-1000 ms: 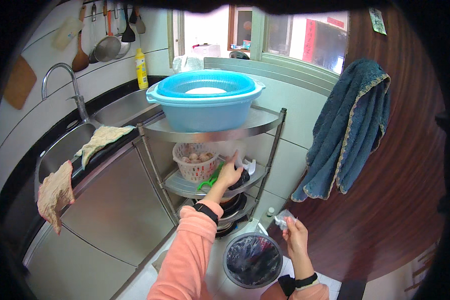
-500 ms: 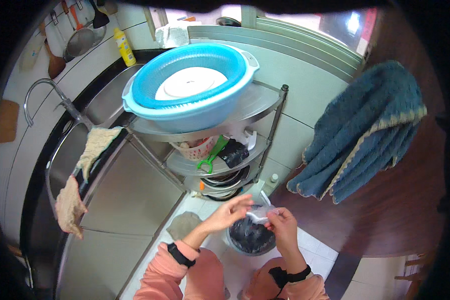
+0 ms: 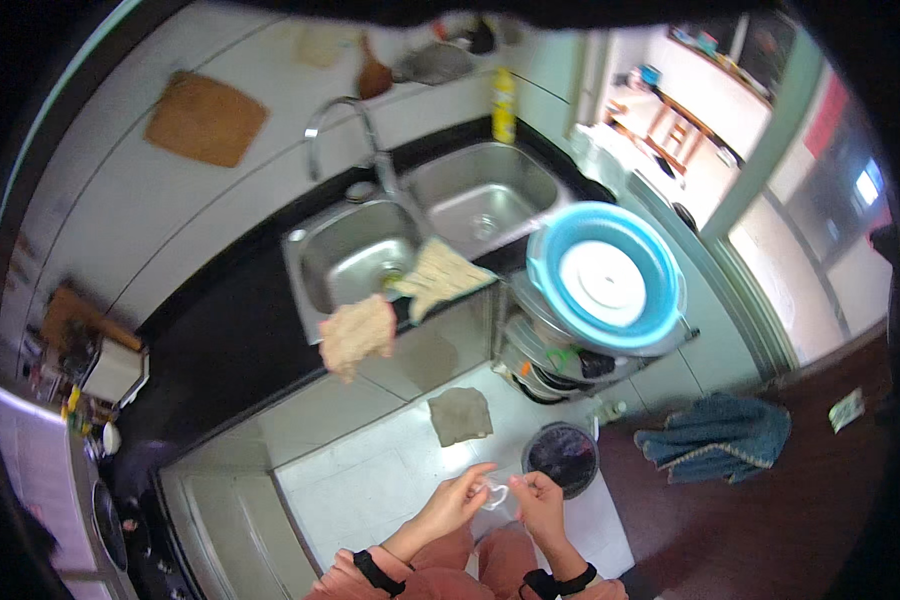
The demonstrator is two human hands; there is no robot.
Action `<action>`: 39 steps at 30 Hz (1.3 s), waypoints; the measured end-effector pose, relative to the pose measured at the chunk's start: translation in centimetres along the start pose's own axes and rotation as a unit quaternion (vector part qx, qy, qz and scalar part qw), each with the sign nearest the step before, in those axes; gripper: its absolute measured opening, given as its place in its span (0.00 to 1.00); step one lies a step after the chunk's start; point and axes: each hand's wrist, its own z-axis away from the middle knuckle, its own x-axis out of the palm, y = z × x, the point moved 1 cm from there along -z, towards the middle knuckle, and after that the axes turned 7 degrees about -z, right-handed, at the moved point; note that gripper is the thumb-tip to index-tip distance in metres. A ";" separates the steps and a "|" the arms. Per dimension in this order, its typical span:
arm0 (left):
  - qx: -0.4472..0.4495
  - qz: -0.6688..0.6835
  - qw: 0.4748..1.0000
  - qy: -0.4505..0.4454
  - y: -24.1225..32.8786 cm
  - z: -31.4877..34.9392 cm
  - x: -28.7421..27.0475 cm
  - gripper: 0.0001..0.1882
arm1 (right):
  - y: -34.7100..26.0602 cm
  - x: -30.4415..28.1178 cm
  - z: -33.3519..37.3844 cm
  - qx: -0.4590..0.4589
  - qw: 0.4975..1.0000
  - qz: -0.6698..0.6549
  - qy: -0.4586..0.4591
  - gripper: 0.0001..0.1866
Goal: The person washes a cloth under running water in a double-basin sink, then sits on the floor to line a trash bin with a black plastic bag. They later return to the sink to rinse a small metal strainer and wash their hands.
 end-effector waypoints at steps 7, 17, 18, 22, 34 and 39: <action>-0.024 0.089 0.944 0.316 -2.9 8.5 -11.0 0.14 | -3.5 11.5 1.3 0.011 0.969 0.120 -0.217 0.10; -0.087 0.211 0.854 0.468 -6.0 12.2 -18.1 0.08 | -4.1 17.4 -10.0 -0.091 0.953 0.156 -0.242 0.08; -0.077 0.212 0.852 0.473 -6.1 11.4 -18.5 0.08 | -4.7 17.9 -11.7 -0.098 0.952 0.163 -0.242 0.08; -0.093 0.194 0.872 0.440 -7.3 4.8 -20.2 0.09 | -7.0 21.4 -20.4 -0.121 0.949 0.203 -0.210 0.09; -0.130 -0.127 0.871 0.457 -12.4 -18.2 -23.1 0.14 | -11.3 30.0 -47.1 0.149 0.980 -0.050 -0.120 0.05; -0.159 -0.187 0.850 0.466 -13.9 -17.3 -24.1 0.12 | -5.4 32.3 -53.6 -0.172 0.723 0.565 -0.357 0.08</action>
